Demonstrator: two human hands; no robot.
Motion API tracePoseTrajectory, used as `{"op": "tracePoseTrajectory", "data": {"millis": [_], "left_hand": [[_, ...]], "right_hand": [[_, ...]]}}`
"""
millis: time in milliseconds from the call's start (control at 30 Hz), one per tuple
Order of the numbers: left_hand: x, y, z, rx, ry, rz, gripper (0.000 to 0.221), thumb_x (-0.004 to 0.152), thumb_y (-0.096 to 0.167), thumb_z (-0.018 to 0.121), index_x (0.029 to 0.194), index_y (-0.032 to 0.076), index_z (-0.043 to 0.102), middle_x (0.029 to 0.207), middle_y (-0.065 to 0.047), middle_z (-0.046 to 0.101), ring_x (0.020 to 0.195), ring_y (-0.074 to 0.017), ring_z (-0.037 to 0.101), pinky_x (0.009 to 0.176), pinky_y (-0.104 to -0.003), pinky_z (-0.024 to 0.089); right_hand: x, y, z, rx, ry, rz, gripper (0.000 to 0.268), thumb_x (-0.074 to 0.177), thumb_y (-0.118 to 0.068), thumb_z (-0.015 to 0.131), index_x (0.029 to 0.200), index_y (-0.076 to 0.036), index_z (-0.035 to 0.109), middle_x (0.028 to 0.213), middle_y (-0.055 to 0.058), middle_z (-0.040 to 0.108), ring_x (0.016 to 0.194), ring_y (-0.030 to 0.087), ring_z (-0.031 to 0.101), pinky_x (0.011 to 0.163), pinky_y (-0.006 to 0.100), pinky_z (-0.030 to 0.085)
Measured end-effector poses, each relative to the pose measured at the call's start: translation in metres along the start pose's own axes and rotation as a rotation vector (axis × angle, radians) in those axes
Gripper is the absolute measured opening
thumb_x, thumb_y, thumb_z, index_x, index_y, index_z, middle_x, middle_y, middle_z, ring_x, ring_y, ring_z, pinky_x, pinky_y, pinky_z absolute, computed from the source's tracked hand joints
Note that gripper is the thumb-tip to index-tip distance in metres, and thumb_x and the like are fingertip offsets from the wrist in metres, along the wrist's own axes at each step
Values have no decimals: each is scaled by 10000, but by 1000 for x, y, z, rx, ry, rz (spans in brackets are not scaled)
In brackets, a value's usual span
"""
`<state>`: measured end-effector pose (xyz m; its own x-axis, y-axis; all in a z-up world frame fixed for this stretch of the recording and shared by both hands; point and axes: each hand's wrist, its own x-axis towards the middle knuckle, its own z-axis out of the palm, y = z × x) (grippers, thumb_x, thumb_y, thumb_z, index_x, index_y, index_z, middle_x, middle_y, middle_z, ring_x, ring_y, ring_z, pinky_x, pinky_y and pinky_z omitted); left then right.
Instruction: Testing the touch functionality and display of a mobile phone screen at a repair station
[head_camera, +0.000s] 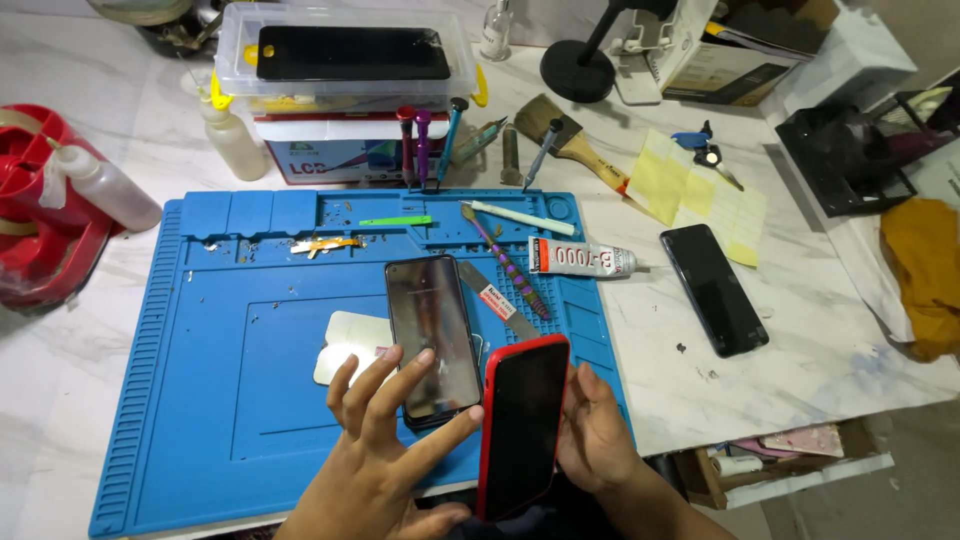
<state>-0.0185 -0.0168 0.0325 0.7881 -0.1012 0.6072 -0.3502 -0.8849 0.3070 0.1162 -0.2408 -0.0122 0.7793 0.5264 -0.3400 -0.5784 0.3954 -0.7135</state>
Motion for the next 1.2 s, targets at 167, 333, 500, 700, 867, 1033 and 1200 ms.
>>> {"op": "tracePoseTrajectory", "data": {"millis": [167, 333, 500, 700, 867, 1033, 1200], "left_hand": [[-1, -1, 4, -45, 36, 3, 684, 983, 747, 257, 1466, 343, 524, 1623, -167, 268, 1546, -374, 228, 1251, -613, 150], [-6, -4, 6, -104, 30, -13, 680, 967, 739, 338, 1492, 324, 463, 1646, -184, 247, 1566, -394, 206, 1257, -643, 136], [-1, -6, 9, -97, 61, 33, 774, 917, 789, 470, 1531, 331, 359, 1653, -199, 293, 1550, -408, 301, 1242, -621, 189], [5, -12, 10, -113, -133, 126, 1358, 511, 933, 880, 1530, 239, 313, 1643, -264, 312, 1538, -456, 310, 1214, -643, 134], [3, -14, 13, -122, -163, 137, 1342, 545, 801, 1025, 1535, 261, 299, 1655, -245, 305, 1522, -465, 335, 1205, -664, 141], [2, -16, 15, -104, -130, 152, 1247, 670, 739, 988, 1560, 276, 247, 1655, -235, 319, 1527, -462, 347, 1228, -660, 138], [3, -17, 14, -118, -162, 162, 1430, 622, 726, 1021, 1627, 341, 79, 1707, -244, 208, 1563, -452, 297, 1237, -640, 114]], "right_hand": [[2, -12, 13, 11, 10, 137, 662, 947, -603, 464, 1159, -19, 692, 1038, 189, 746, 933, 365, 716, 807, 627, 577], [3, -13, 13, 29, 64, 256, 558, 957, -515, 483, 1070, -13, 701, 900, 169, 734, 813, 381, 726, 738, 774, 586], [-9, -28, 48, 32, 160, 159, 677, 857, -35, 404, 1531, -74, 462, 1428, 237, 585, 1295, 369, 548, 1092, 516, 416], [-9, -24, 40, -239, 49, 53, 745, 828, -133, 495, 1567, -154, 398, 1419, 107, 595, 1211, 237, 581, 977, 379, 480], [-13, -19, 38, -315, -65, 3, 850, 770, -75, 655, 1555, -140, 337, 1360, 171, 618, 1198, 300, 637, 954, 451, 561], [-11, -16, 44, -356, 12, 6, 855, 787, 49, 612, 1566, -169, 332, 1349, 178, 642, 1173, 301, 666, 935, 435, 576], [-15, -21, 50, -253, 33, 62, 819, 798, -117, 633, 1562, -181, 343, 1352, 201, 618, 1177, 357, 643, 912, 551, 583]]}}
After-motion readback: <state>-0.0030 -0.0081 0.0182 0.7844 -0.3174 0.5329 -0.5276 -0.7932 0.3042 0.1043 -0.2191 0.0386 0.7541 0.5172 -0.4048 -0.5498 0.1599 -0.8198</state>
